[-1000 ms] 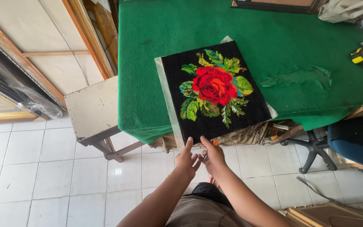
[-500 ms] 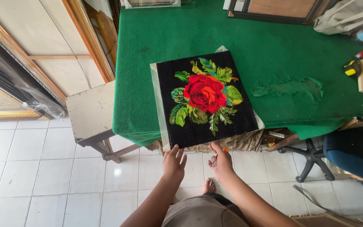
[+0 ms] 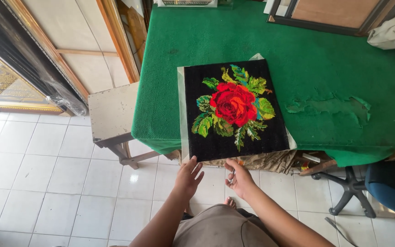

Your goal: Trimming the excess white borders of a floral artwork using a utility knife on a workshop table.

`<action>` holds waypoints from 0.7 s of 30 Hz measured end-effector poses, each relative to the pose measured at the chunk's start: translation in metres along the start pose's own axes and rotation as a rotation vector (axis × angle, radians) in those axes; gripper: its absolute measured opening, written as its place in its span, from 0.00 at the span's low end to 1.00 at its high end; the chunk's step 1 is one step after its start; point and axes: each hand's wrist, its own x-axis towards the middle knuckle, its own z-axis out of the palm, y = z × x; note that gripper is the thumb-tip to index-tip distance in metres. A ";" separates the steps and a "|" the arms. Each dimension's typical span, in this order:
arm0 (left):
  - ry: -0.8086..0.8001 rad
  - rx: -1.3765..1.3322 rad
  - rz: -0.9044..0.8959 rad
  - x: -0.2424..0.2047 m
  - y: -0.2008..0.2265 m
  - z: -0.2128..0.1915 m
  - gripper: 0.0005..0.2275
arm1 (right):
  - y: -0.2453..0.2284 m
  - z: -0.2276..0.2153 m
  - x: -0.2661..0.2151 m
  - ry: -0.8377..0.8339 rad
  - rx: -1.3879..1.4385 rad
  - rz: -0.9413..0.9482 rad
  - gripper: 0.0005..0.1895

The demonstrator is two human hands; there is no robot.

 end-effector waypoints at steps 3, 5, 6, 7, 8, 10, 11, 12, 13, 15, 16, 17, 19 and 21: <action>0.003 0.011 0.048 0.022 -0.007 -0.011 0.15 | 0.007 0.004 0.004 -0.031 -0.043 0.009 0.16; -0.001 -0.052 0.047 0.027 -0.007 -0.013 0.14 | 0.006 0.007 0.000 -0.041 -0.068 0.016 0.15; -0.004 -0.112 0.045 0.029 -0.007 -0.012 0.13 | 0.006 0.009 -0.002 -0.050 -0.089 0.025 0.15; -0.004 -0.114 0.043 0.017 -0.002 -0.004 0.13 | 0.005 0.010 0.000 -0.048 -0.091 0.026 0.15; -0.030 -0.155 0.072 0.005 0.003 0.004 0.13 | 0.004 0.010 0.001 -0.058 -0.091 0.028 0.15; -0.063 -0.196 0.104 0.000 0.009 0.012 0.13 | -0.002 0.014 -0.002 -0.068 -0.089 0.023 0.16; -0.051 -0.272 0.098 0.005 0.010 0.011 0.14 | -0.005 0.016 -0.008 -0.063 -0.074 0.010 0.15; -0.038 -0.347 0.093 0.011 0.011 0.009 0.16 | -0.009 0.019 -0.014 -0.058 -0.059 -0.003 0.15; -0.039 -0.347 0.093 0.021 0.008 0.005 0.16 | -0.010 0.018 -0.014 -0.058 -0.059 -0.004 0.15; -0.005 -0.252 0.159 0.042 0.003 -0.005 0.16 | -0.010 0.016 -0.015 -0.043 -0.069 -0.020 0.15; -0.004 -0.251 0.156 0.043 0.004 -0.004 0.16 | -0.005 0.012 -0.005 -0.041 -0.068 -0.019 0.15; 0.010 -0.257 0.179 0.043 0.006 -0.003 0.15 | 0.000 0.007 0.003 -0.045 -0.141 -0.013 0.15; 0.020 -0.261 0.202 0.040 0.014 0.000 0.14 | 0.008 0.003 0.014 -0.050 -0.211 -0.010 0.16; 0.028 -0.342 0.248 0.033 0.024 0.003 0.12 | 0.015 0.001 0.018 -0.101 -0.316 -0.035 0.13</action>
